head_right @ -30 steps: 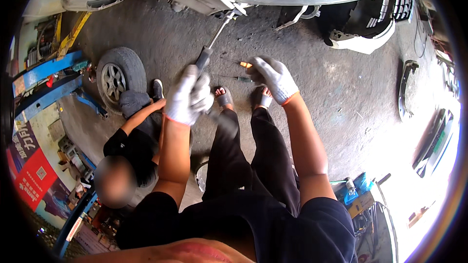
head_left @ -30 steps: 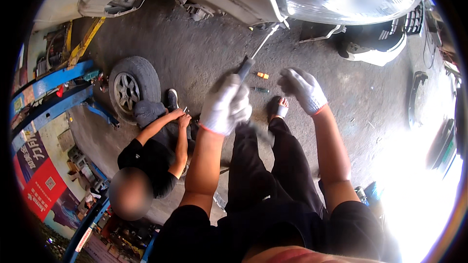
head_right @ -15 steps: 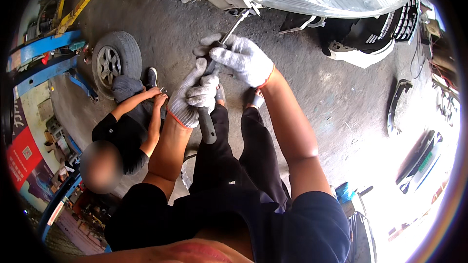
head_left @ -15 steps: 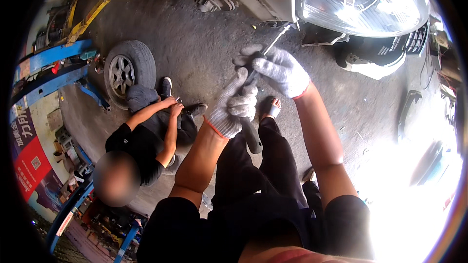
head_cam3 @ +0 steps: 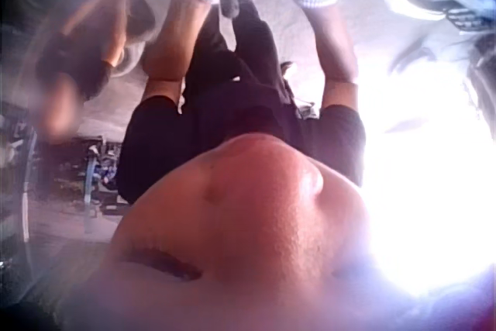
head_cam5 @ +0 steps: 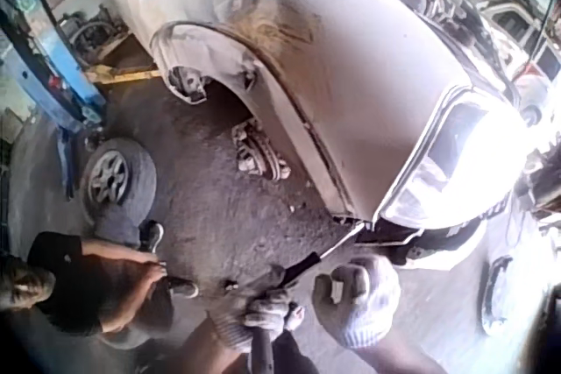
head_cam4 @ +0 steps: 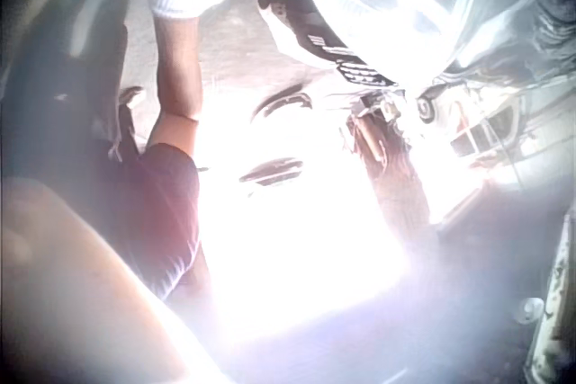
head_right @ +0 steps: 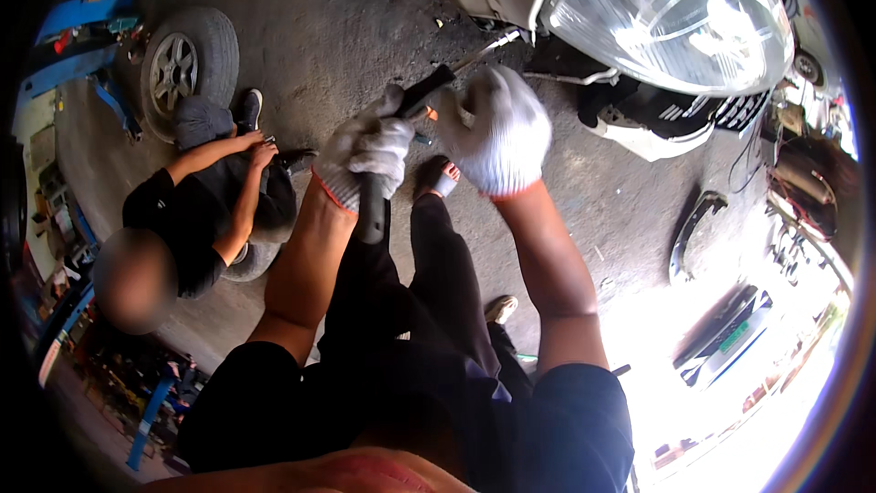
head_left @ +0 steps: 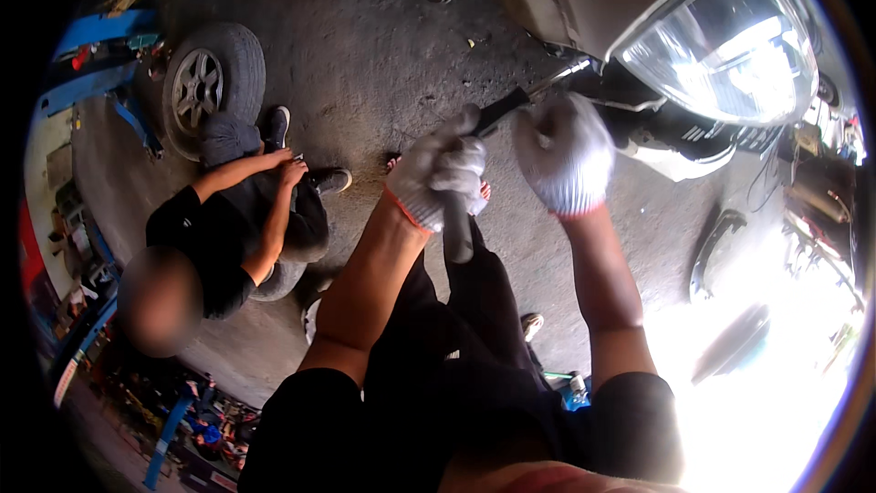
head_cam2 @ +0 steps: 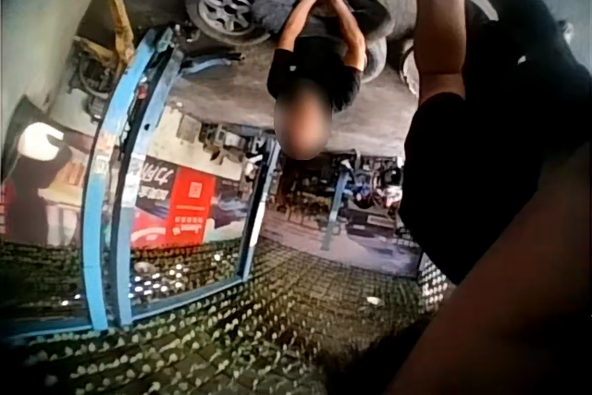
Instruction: The person is working on the front bumper of a white car in a garage. They use a screwdriver to remove screws from the bumper area and then use a hammer to tap on the bumper. The person also picks up a tire and places it on the floor.
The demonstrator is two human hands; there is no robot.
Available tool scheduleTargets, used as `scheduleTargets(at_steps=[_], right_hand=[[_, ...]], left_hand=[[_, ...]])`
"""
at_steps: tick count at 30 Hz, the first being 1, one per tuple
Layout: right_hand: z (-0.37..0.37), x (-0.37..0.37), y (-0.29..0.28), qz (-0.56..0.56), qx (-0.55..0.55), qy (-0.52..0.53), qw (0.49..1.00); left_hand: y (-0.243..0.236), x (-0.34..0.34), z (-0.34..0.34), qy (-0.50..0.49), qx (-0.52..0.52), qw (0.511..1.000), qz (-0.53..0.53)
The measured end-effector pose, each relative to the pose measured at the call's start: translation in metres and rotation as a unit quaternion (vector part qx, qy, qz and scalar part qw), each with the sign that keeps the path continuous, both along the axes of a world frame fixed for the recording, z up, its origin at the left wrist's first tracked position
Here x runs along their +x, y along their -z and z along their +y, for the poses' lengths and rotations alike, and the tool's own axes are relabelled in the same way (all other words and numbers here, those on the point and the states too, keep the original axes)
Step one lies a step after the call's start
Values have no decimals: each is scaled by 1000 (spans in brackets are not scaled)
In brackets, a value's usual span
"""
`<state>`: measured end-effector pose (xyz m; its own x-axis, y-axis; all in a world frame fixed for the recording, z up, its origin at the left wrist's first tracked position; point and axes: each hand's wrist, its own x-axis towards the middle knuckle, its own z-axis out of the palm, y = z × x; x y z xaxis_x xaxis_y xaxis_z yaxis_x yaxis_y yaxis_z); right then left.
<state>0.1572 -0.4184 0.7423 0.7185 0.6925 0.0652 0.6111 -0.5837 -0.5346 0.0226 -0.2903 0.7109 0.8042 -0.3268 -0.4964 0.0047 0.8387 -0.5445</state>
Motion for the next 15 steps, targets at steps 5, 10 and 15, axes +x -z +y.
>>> scheduleTargets(at_steps=[5, 10, 15], right_hand=[[16, 3, 19, -295, 68, -255, 918], [119, 23, -59, 75, -512, -473, 713], [62, 23, -7, -177, -290, -420, 842]], left_hand=[[-18, 7, -28, 3, 355, 931, 81], [31, 16, -46, -140, 945, 204, 216], [25, 17, -50, -58, 696, 683, 213]])
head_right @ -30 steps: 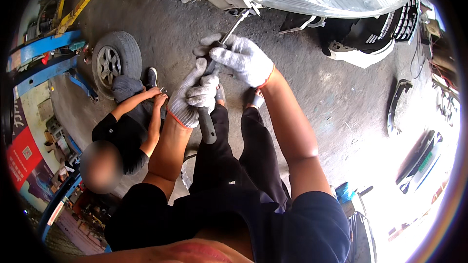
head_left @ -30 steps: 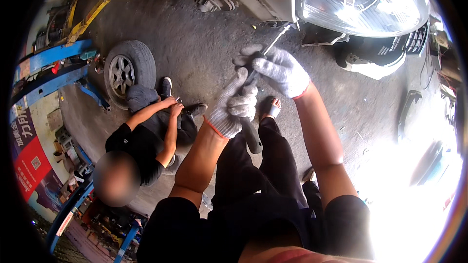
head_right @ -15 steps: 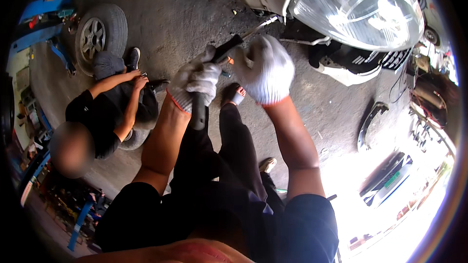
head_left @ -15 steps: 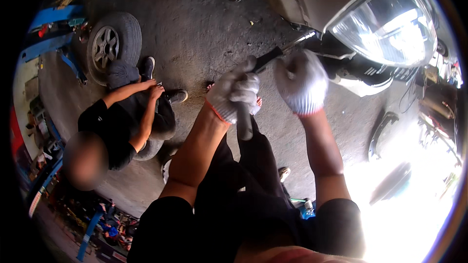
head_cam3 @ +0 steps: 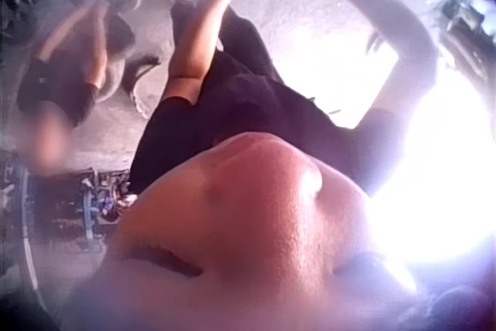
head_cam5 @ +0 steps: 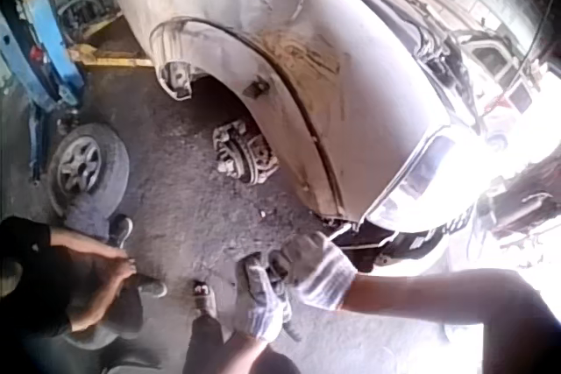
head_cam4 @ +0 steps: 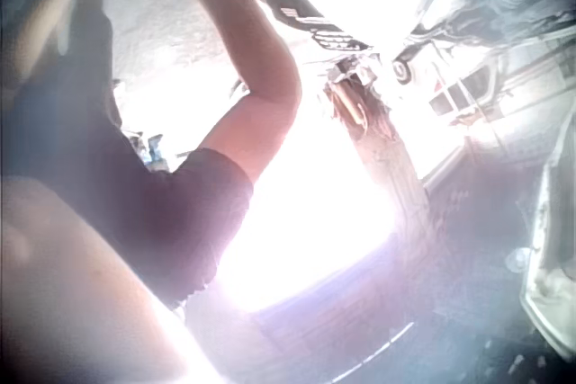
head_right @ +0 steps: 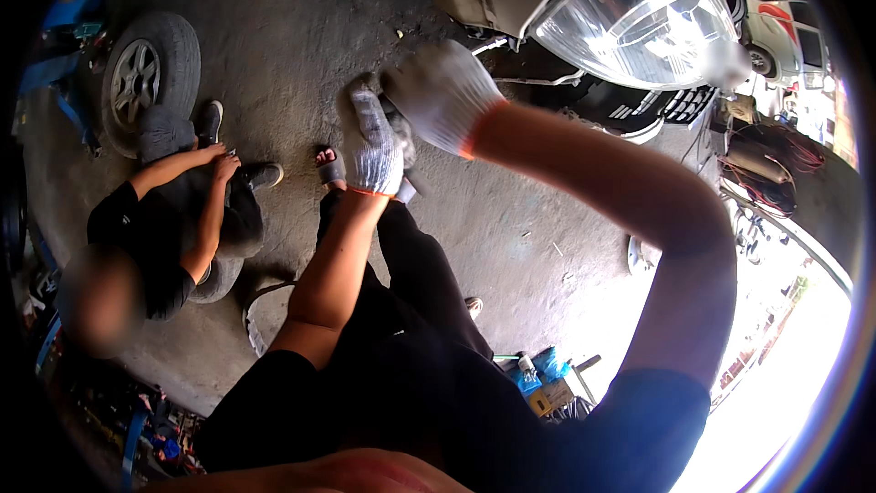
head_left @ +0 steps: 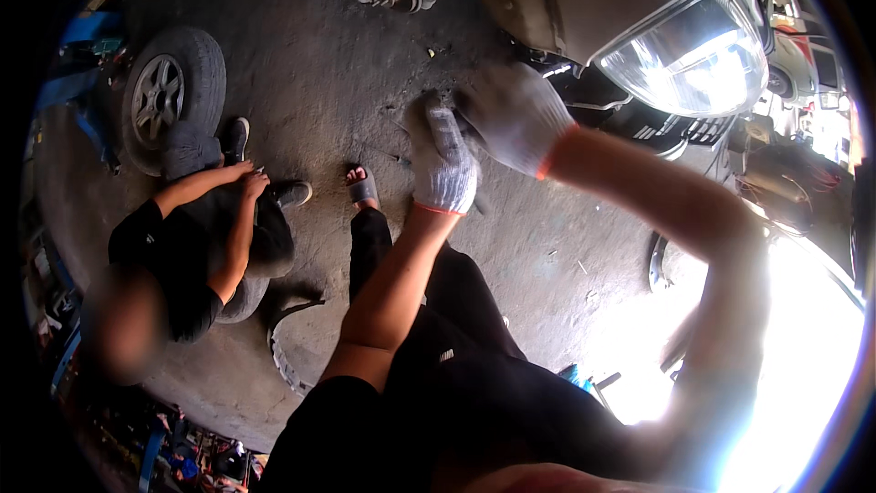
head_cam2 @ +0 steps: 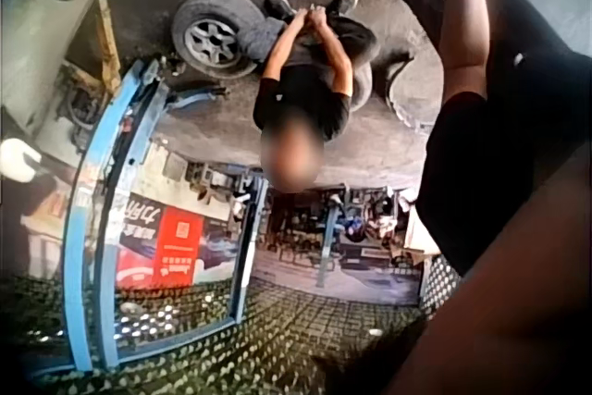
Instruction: The person is working on the front bumper of a white car in a garage. They use a screwdriver to remove screws from the bumper area and then use a hammer to tap on the bumper. The person also picks up a tire and places it on the floor.
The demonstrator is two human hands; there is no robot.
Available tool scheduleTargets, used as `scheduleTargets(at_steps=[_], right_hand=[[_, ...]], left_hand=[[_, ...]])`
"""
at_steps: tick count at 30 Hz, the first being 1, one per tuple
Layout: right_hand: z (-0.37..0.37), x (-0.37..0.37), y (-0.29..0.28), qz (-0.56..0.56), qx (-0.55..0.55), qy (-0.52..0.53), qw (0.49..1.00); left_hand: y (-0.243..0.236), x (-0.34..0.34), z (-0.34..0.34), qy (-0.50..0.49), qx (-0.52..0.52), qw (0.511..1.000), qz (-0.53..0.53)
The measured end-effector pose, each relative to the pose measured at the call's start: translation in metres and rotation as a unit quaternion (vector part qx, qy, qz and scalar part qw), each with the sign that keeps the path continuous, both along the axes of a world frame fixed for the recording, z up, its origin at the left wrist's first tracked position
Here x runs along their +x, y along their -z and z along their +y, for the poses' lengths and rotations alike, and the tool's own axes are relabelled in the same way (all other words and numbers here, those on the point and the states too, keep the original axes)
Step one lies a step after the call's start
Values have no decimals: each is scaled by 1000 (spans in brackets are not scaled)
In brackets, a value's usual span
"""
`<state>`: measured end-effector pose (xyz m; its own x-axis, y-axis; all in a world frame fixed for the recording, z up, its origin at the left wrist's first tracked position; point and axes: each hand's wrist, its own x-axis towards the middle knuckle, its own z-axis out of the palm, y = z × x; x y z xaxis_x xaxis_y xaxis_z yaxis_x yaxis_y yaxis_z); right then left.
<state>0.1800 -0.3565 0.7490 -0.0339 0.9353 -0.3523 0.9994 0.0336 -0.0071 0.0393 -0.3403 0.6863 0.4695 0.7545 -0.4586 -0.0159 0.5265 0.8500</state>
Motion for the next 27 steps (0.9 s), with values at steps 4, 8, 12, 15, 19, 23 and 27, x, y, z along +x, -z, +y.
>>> scheduleTargets(at_steps=[4, 8, 12, 15, 19, 23, 27], right_hand=[[3, 1, 3, 28, -93, 14, 995], [67, 23, -19, 181, -413, 54, 891], [-18, 4, 26, 12, 303, -79, 950], [2, 0, -1, 6, -32, -20, 999], [62, 15, 6, 152, -429, 25, 890], [-24, 7, 12, -52, 213, -119, 968], [53, -1, -49, 37, -409, -9, 912]], left_hand=[[11, 5, -19, 39, 316, 944, 88], [-26, 8, 2, -10, 351, 934, 69], [-12, 5, 3, 28, 163, 985, 41], [-13, 1, -18, -1, 401, 912, 86], [17, 9, 0, -48, 358, 932, 8], [-10, 12, 6, 2, -310, 948, -71], [-6, 15, -27, -28, 331, 942, 51]])
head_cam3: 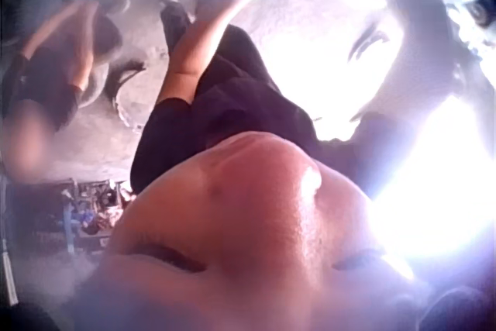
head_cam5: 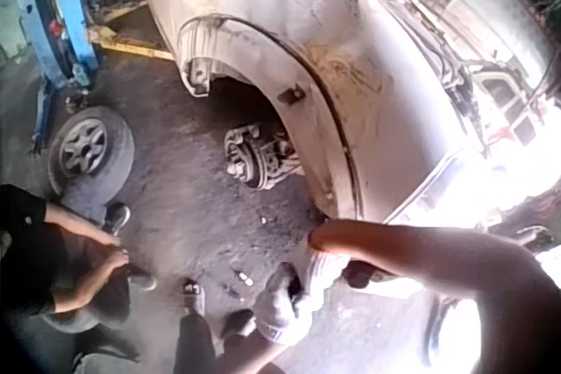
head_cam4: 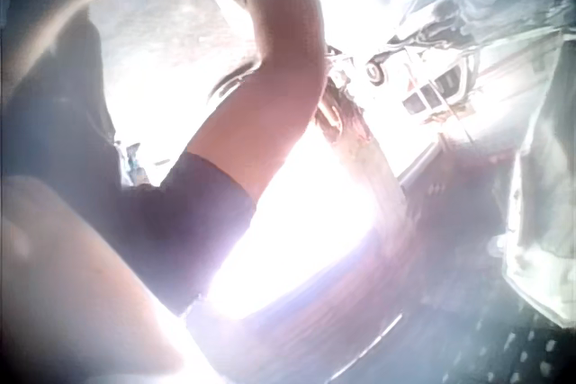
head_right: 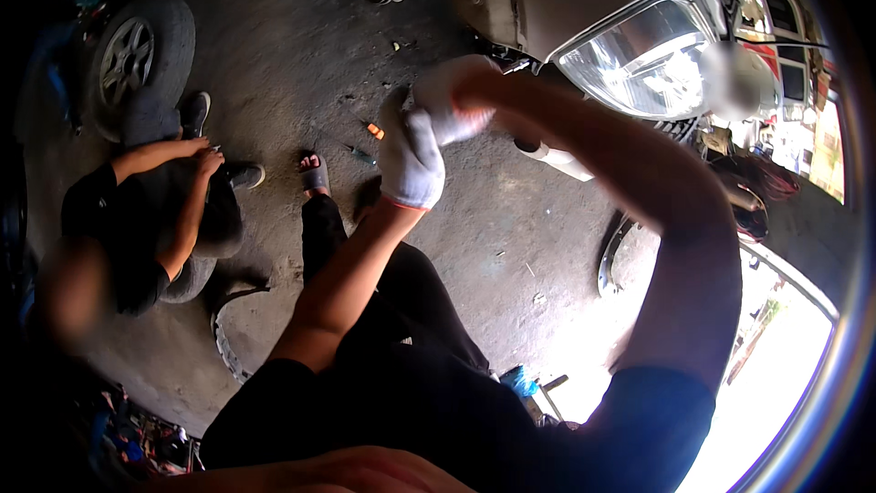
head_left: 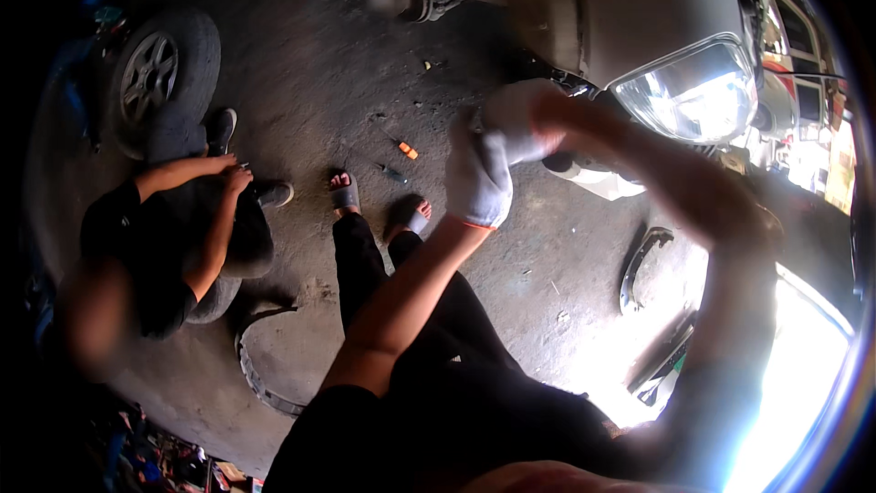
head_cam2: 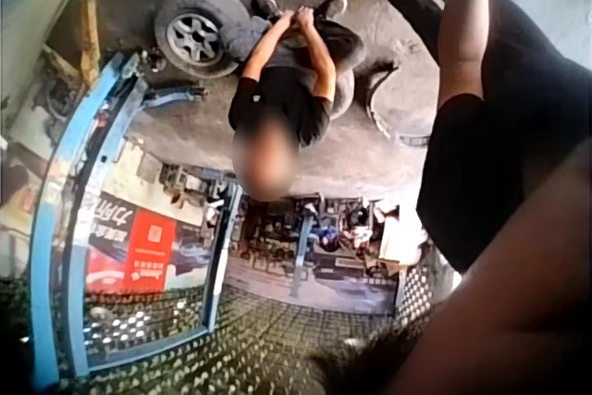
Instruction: The person is working on the front bumper of a white car in a garage. They use a screwdriver to remove screws from the bumper area and then use a hammer to tap on the bumper. The person also picks up a tire and places it on the floor.
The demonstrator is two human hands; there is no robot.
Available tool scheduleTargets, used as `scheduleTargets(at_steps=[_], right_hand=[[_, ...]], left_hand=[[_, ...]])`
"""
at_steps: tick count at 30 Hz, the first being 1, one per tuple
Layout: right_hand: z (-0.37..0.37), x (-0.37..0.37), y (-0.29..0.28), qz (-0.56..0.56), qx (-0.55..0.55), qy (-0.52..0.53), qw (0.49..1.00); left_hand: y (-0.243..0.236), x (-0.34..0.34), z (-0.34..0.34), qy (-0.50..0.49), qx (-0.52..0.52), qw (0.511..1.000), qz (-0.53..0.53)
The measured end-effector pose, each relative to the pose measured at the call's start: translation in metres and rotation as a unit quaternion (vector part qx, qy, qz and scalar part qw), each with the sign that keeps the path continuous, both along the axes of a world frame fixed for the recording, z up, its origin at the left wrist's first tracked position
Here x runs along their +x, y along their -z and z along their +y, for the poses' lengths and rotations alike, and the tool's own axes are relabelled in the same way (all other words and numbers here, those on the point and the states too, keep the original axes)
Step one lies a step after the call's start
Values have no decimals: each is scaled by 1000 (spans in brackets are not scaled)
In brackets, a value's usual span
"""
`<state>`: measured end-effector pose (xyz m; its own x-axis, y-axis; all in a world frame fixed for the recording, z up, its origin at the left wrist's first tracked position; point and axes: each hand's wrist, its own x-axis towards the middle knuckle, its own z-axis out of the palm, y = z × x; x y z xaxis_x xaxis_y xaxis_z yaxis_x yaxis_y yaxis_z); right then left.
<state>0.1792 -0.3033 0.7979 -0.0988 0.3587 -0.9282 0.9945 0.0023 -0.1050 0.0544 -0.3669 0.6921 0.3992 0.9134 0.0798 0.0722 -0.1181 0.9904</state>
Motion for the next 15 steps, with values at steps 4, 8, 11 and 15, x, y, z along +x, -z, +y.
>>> scheduleTargets(at_steps=[4, 8, 11, 15], right_hand=[[11, 21, 34, 107, 30, 73, 991], [-64, -4, 58, 36, 629, -96, 771], [-31, -3, 51, -47, 280, -28, 958], [12, 15, 56, 92, -83, 82, 989]], left_hand=[[5, -8, 32, 60, -169, 982, -58], [-8, -23, 51, 156, -703, 630, -292], [-8, -10, 34, 120, -469, 857, -177], [23, -4, 20, -51, 113, 991, 43]])
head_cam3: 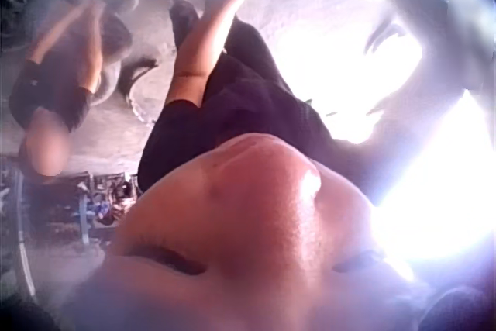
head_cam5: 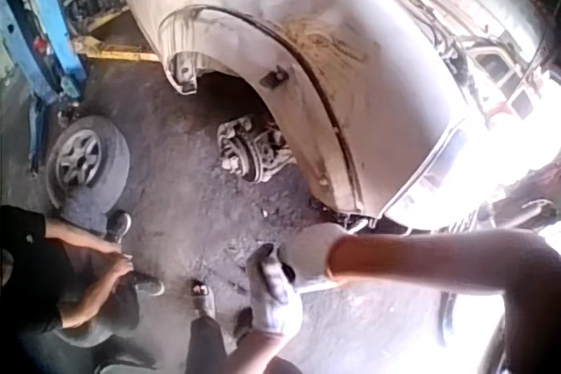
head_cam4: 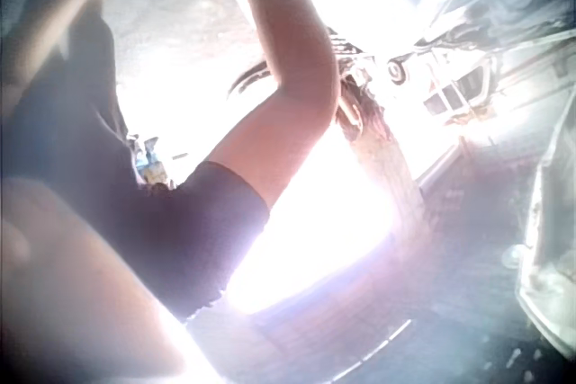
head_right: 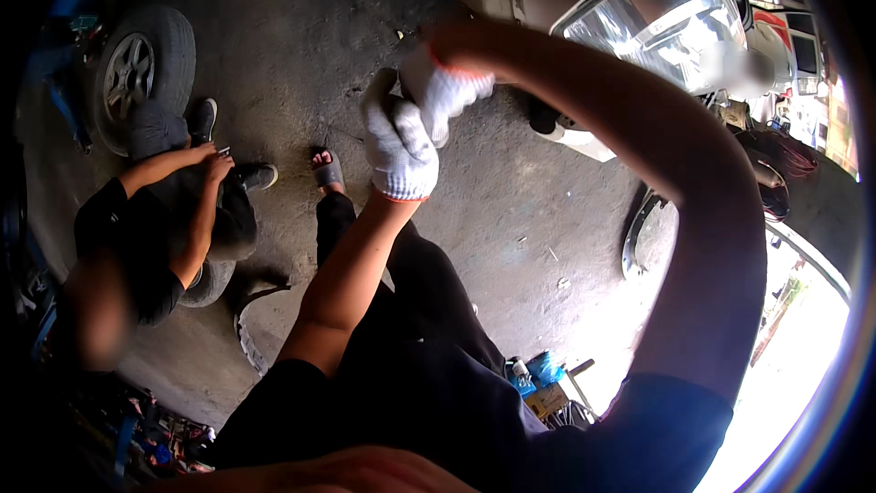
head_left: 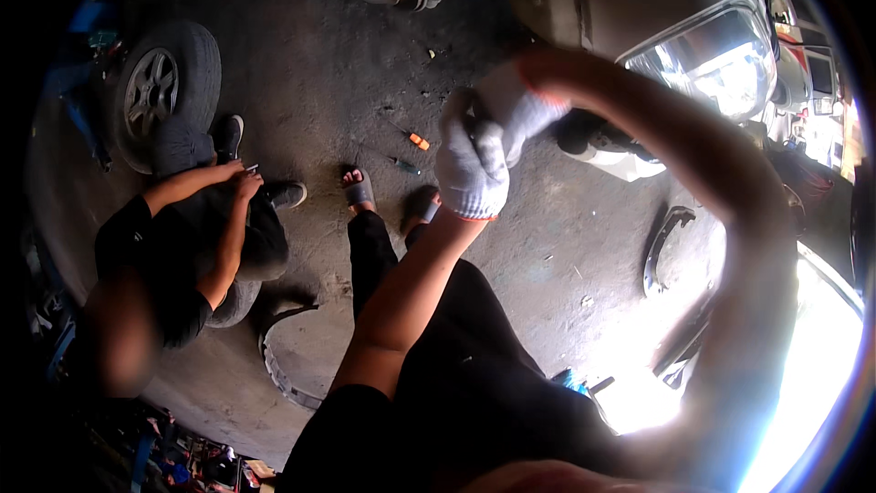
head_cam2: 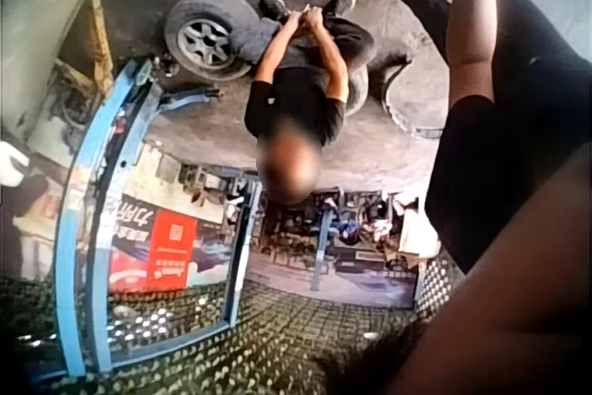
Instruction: The person is working on the front bumper of a white car in a garage. They use a screwdriver to remove screws from the bumper area and then use a hammer to tap on the bumper. The person also picks up a tire and places it on the floor.
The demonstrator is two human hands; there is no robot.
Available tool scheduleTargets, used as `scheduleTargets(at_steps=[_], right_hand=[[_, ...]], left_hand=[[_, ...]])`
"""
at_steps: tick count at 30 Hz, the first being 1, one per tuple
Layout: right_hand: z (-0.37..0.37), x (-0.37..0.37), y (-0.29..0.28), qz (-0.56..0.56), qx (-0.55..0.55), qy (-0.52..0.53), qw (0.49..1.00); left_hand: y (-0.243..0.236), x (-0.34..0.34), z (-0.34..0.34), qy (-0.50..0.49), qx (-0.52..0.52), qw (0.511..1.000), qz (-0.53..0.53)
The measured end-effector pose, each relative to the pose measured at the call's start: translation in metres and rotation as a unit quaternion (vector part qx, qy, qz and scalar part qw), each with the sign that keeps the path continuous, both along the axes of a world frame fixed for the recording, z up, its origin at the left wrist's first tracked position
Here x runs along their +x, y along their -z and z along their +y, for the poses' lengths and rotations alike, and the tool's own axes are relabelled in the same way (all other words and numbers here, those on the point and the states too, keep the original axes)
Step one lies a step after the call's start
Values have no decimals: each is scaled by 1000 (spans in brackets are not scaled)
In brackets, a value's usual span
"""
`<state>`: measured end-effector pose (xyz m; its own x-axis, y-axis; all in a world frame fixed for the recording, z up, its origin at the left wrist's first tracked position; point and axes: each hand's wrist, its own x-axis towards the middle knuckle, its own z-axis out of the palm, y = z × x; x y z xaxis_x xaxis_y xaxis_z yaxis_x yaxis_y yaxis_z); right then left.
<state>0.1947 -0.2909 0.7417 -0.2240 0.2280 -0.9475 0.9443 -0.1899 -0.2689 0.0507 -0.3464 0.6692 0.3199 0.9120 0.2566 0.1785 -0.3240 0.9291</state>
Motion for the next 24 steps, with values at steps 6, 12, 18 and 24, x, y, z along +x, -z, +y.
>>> scheduleTargets(at_steps=[6, 12, 18, 24], right_hand=[[-70, -10, -4, -162, 459, -46, 872], [-7, -21, -51, -183, 165, -62, 967], [-68, 3, 42, -61, 419, -61, 904], [-70, -26, -5, -175, 328, -8, 928]], left_hand=[[-17, 15, 1, -36, -66, 996, -52], [-32, -4, 33, 105, -709, 673, -185], [0, -3, -15, 117, -301, 945, -44], [-3, -20, 18, 173, -716, 656, -165]])
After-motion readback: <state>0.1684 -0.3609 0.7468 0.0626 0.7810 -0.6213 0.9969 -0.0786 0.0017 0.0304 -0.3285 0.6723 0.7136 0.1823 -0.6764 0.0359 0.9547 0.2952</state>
